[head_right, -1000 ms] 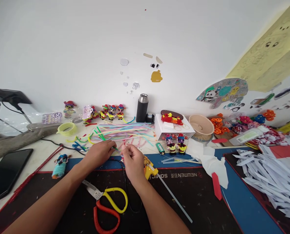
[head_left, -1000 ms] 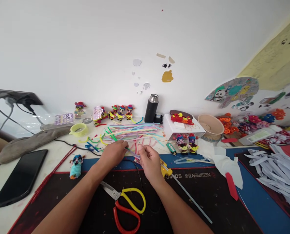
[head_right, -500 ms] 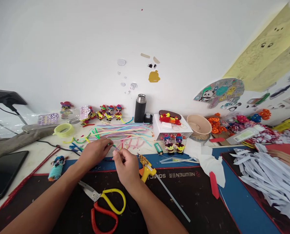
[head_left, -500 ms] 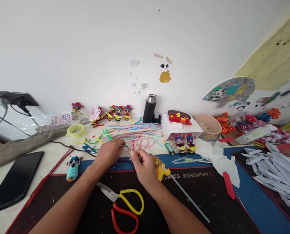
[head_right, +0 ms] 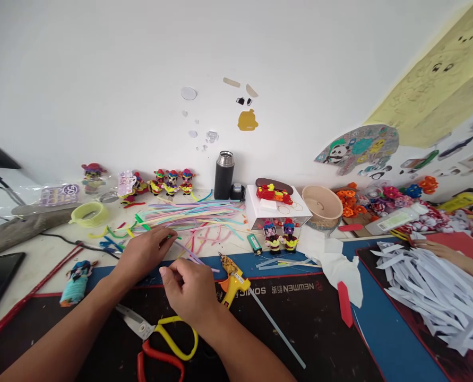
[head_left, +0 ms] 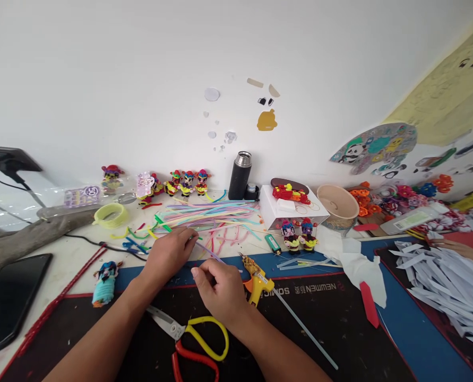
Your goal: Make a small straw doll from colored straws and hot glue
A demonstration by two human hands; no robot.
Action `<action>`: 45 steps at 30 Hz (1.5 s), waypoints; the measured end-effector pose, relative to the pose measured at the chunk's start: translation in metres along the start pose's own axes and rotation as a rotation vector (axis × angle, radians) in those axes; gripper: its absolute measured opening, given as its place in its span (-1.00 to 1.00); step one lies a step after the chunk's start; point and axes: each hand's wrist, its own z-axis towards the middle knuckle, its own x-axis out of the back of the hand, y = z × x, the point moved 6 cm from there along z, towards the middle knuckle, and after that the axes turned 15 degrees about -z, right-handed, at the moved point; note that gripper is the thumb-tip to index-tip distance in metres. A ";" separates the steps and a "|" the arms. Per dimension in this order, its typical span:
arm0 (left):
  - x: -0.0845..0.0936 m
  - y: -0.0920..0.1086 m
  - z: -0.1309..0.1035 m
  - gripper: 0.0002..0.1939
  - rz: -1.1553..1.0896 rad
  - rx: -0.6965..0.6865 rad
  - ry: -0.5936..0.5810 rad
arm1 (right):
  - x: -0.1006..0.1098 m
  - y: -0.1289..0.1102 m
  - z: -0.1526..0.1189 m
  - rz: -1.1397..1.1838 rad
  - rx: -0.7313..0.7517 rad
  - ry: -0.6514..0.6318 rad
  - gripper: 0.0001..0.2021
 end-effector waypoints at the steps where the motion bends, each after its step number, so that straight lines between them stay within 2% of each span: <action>1: 0.001 0.000 0.000 -0.68 -0.008 0.005 0.010 | 0.000 -0.001 0.000 -0.010 0.005 0.000 -0.63; 6: 0.013 0.005 0.005 -0.67 -0.026 0.030 0.083 | 0.000 -0.009 -0.004 -0.059 0.065 0.003 -0.63; 9: 0.018 0.015 0.019 -0.64 0.038 -0.054 0.099 | -0.005 -0.013 -0.007 -0.105 0.128 -0.020 -0.62; 12: 0.015 0.017 0.040 -0.51 0.161 -0.097 0.028 | -0.010 -0.012 -0.008 -0.138 0.161 -0.036 -0.65; 17: -0.002 -0.001 0.072 -0.34 0.260 0.008 -0.156 | -0.015 -0.009 -0.007 -0.189 0.157 -0.071 -0.71; 20: -0.010 -0.005 0.082 -0.46 0.280 -0.001 -0.209 | -0.017 -0.013 -0.008 -0.224 0.177 -0.113 -0.71; 24: -0.009 0.003 0.088 -0.68 0.291 -0.026 -0.180 | -0.022 -0.020 -0.012 -0.266 0.228 -0.162 -0.70; 27: 0.001 0.019 0.086 -0.62 0.289 -0.050 -0.114 | -0.027 -0.021 -0.014 -0.305 0.256 -0.195 -0.69; 30: 0.010 0.037 0.074 -0.61 0.306 -0.102 -0.042 | -0.029 -0.022 -0.015 -0.331 0.277 -0.223 -0.68; 32: 0.008 0.045 0.061 -0.61 0.331 -0.152 -0.066 | -0.029 -0.023 -0.015 -0.340 0.289 -0.235 -0.67; 35: -0.002 0.041 0.042 -0.55 0.217 -0.189 -0.209 | -0.029 -0.025 -0.016 -0.357 0.305 -0.247 -0.64; 37: -0.005 0.034 0.034 -0.59 0.144 -0.207 -0.271 | -0.030 -0.027 -0.017 -0.371 0.318 -0.257 -0.64; 41: 0.000 0.024 0.033 -0.77 0.120 -0.182 -0.277 | -0.034 -0.030 -0.022 -0.379 0.351 -0.279 -0.64; 43: 0.000 0.025 0.034 -0.77 0.131 -0.161 -0.273 | -0.036 -0.031 -0.024 -0.373 0.371 -0.290 -0.62; 45: -0.004 0.027 0.035 -0.70 0.151 -0.134 -0.275 | -0.038 -0.032 -0.024 -0.374 0.380 -0.302 -0.62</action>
